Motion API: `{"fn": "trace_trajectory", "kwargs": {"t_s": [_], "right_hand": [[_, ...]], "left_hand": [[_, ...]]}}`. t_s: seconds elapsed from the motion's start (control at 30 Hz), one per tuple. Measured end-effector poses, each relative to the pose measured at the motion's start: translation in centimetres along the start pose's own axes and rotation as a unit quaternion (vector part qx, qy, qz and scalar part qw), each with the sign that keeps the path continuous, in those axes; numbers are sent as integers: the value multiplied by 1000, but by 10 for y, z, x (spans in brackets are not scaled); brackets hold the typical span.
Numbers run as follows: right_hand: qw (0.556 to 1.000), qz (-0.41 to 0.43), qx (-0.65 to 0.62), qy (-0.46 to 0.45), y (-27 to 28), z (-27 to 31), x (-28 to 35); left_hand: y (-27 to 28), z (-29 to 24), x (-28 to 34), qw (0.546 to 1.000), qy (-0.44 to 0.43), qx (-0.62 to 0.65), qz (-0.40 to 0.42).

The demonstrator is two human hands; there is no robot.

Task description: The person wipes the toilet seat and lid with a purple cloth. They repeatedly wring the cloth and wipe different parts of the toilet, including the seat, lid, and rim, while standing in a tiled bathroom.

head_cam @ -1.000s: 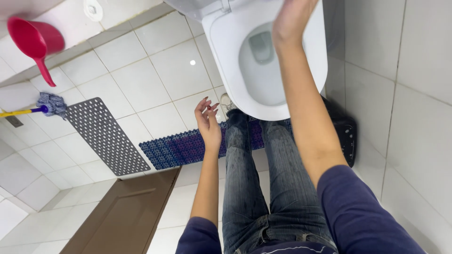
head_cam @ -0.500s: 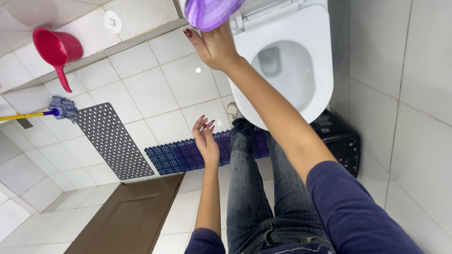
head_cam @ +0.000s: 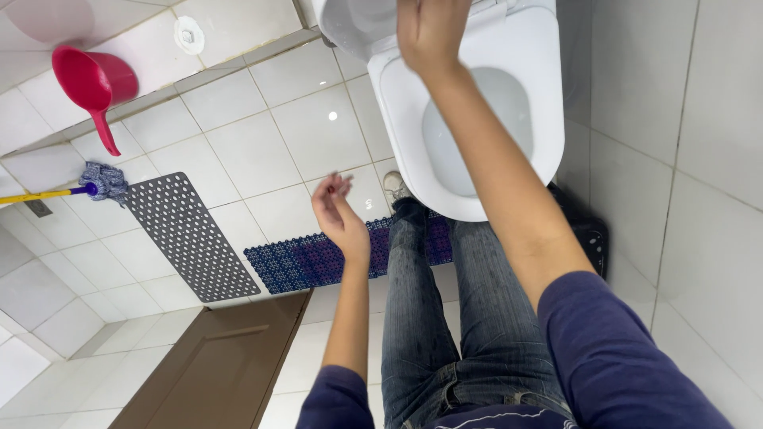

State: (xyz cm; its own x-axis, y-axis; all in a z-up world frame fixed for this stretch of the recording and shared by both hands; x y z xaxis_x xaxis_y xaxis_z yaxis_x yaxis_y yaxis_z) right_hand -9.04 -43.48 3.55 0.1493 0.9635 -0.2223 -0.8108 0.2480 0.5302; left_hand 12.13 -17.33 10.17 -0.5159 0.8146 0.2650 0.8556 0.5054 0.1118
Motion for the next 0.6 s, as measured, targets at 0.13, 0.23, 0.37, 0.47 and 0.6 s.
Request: {"fn": "trace_trajectory", "kwargs": {"t_s": [0.13,0.23,0.37,0.47,0.6], "right_hand": [[996,59,60,32,-28,12,65],[984,175,33,5,-69,16,97],[981,155,-112,-21,-91,73,105],[985,52,-166,17,-51,140,84],[982,-4,-186,36,-33,145,71]], "left_hand": [[-40,-70,-58,986,-142,-56,73],[-66,-106,-104,973,-184,-47,128],[-88,-133,-139,963,-200,-17,182],[-98,-138,-145,960,-196,-13,200],[-111,-147,-139,956,-190,-11,224]]}}
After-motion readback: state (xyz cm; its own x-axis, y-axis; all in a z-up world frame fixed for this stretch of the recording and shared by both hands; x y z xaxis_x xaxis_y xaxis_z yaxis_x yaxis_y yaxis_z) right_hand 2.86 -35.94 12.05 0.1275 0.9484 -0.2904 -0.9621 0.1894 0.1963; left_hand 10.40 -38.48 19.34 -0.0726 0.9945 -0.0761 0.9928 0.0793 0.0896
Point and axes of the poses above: each hand's wrist, its own x-axis away from the middle knuckle, its own y-axis out of the back of the hand, z = x × y, the point moved 5 cm from there along -x, towards the middle knuckle
